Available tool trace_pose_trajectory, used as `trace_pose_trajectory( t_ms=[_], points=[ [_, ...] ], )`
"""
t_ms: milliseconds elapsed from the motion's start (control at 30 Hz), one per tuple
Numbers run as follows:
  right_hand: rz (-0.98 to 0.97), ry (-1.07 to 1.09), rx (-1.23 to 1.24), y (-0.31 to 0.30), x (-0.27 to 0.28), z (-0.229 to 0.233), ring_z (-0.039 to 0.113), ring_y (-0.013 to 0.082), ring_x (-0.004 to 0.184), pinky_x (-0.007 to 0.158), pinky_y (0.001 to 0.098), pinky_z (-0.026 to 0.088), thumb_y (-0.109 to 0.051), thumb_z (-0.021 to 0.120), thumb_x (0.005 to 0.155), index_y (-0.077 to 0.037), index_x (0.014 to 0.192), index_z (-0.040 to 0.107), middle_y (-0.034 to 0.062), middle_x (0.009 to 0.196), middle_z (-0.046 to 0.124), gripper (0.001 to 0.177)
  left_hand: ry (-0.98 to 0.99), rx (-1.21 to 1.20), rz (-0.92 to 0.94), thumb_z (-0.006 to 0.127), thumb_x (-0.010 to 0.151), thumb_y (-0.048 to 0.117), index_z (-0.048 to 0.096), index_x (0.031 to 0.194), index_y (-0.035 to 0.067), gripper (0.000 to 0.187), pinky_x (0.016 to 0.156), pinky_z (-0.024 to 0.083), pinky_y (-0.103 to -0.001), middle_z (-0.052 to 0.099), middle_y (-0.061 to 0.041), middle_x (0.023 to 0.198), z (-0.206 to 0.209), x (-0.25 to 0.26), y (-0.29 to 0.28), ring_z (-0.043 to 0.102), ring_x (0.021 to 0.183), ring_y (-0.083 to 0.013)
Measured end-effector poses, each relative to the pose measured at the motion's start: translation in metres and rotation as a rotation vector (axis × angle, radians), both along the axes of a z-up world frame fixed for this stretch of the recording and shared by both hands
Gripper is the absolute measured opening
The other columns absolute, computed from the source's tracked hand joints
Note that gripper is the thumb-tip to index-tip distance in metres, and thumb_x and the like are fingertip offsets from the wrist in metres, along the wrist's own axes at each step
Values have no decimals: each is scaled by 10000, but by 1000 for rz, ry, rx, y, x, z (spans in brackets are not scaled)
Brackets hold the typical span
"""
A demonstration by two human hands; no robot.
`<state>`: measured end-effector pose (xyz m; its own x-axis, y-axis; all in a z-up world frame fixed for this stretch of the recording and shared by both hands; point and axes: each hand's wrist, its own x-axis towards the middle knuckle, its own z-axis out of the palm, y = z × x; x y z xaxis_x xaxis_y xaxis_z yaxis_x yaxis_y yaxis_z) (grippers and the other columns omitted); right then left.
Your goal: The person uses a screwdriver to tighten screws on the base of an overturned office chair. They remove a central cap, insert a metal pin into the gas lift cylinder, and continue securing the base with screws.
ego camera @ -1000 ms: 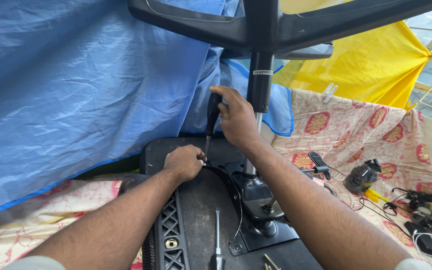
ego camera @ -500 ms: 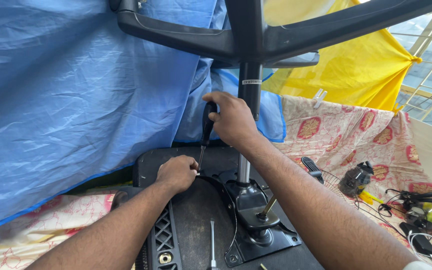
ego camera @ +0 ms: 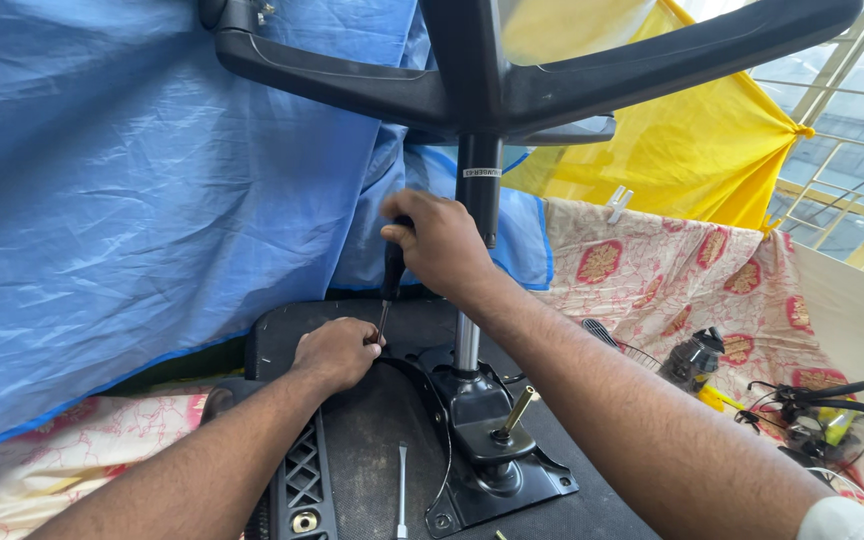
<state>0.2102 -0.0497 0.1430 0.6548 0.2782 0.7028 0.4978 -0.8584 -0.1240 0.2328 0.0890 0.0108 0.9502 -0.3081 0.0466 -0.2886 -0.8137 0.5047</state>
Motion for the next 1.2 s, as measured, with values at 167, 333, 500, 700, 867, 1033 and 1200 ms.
trace_pose_trajectory(
  t_ms=[167,333,500,700,867,1033,1200],
  points=[
    [196,-132,46,-10,10,-5,734,283,995,863,387,575,-107,764,860,-56,1098,712,115,1046,755,249,28,-4,54,571,1011,374,733,1211,225,297,1044,529,-429,753,8,1162,0,0,-5,697,1128,-168],
    [220,-253,175,-3,10,-30,689,329,1080,944,416,549,-36,715,884,-54,1124,700,155,1143,708,240,-56,-83,43,656,927,354,788,1116,183,286,986,544,-427,771,-54,1100,0,4,-4,710,1079,-242],
    [296,-171,192,9,10,-31,700,316,1053,934,422,547,-62,712,893,-41,1101,695,133,1100,722,210,-75,-114,69,700,887,363,787,1079,146,303,954,551,-415,778,-64,1070,-1,7,-6,731,1039,-246],
    [239,-46,189,6,3,-12,727,251,918,799,387,579,-183,812,845,-49,974,680,102,990,731,228,-51,-75,98,706,893,344,781,1085,144,287,963,555,-406,776,-56,1068,10,-4,-11,732,1041,-238],
    [205,-131,226,-6,1,-13,712,246,896,741,349,615,-106,781,826,-42,952,662,163,1091,612,185,-107,-64,8,664,917,331,753,1151,202,282,1013,511,-414,716,-32,1177,8,-4,-11,672,1130,-228],
    [222,-176,224,-15,-1,-23,711,284,928,820,396,582,-46,702,880,-35,1019,642,134,1035,668,151,-113,-51,-5,632,939,333,773,1137,212,272,1036,499,-418,725,-30,1184,1,-2,-8,665,1155,-221],
    [203,-275,119,-18,1,-32,691,331,964,873,441,539,-8,629,899,-48,1121,685,134,1102,711,232,-28,-68,65,656,929,360,781,1120,196,281,1000,537,-415,771,-39,1100,7,-5,-12,718,1079,-224]
  ],
)
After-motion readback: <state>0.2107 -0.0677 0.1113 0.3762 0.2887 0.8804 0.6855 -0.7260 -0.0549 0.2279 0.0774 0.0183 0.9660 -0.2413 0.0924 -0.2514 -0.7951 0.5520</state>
